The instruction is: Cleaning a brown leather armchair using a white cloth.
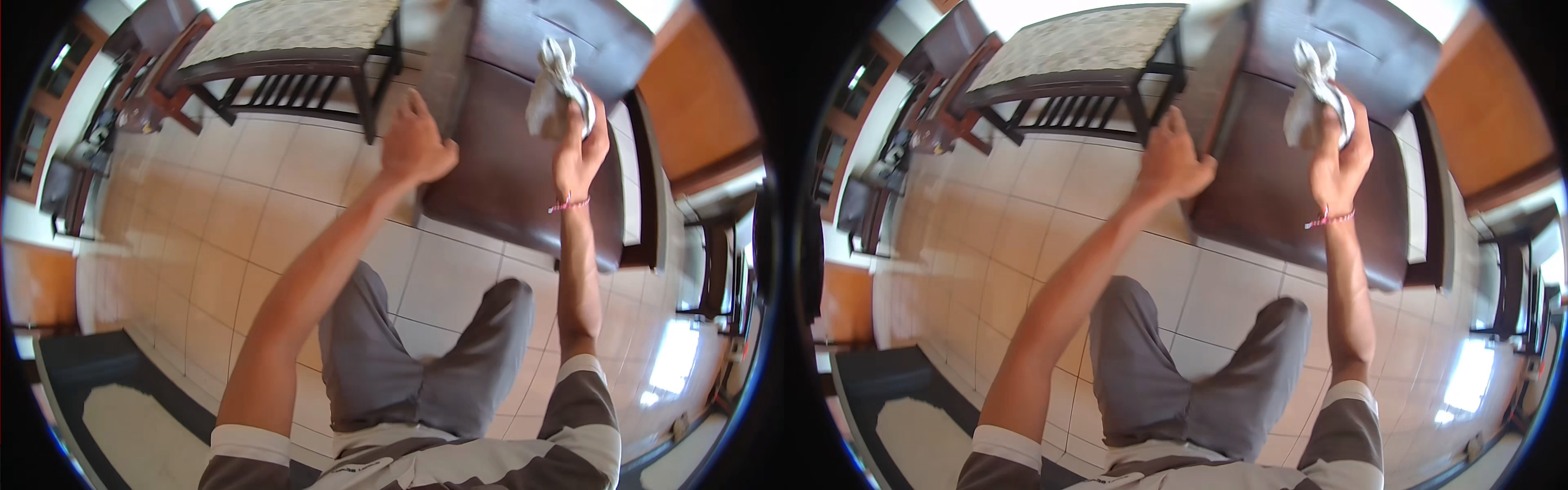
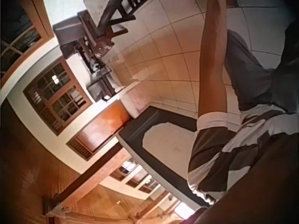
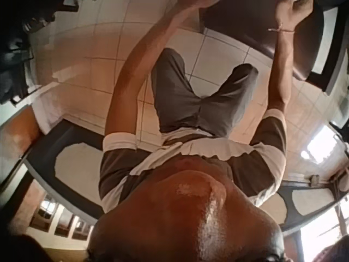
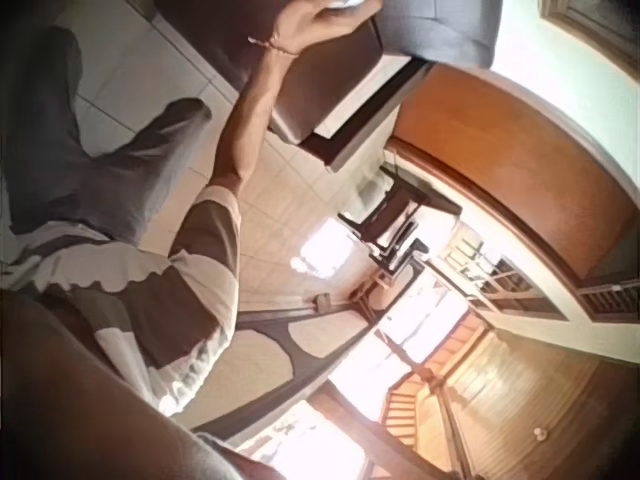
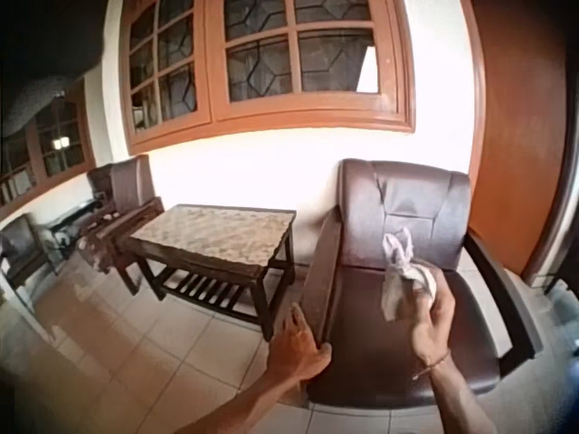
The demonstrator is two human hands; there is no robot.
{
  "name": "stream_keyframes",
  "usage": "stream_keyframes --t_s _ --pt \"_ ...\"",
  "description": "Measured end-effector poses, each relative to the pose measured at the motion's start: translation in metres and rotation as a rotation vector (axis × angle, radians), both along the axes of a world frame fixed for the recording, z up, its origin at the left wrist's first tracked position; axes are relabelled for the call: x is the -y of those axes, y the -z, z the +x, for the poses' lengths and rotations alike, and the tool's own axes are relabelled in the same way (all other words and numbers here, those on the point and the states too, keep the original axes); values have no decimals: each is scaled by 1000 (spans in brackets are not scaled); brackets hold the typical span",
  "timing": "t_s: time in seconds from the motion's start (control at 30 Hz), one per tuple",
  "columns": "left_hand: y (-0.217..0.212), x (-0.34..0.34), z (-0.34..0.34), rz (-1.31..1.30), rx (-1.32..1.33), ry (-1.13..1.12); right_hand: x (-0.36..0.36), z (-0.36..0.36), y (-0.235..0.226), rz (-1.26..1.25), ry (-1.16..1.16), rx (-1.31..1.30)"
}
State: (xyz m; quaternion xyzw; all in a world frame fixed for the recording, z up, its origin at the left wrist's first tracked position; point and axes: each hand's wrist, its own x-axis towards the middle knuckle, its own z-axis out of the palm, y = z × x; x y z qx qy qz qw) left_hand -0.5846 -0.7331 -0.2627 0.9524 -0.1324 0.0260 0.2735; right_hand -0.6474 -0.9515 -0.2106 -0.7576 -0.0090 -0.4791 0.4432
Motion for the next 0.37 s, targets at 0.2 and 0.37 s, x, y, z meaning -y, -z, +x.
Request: stream_keyframes --t_s 0.2,0.37 --pt "-26 -5 3 12 -239 -18 -55 161 -30 -371 -128 -63" --pt "-48 -8 13 60 -416 49 -71 206 50 -777 -486 -524"
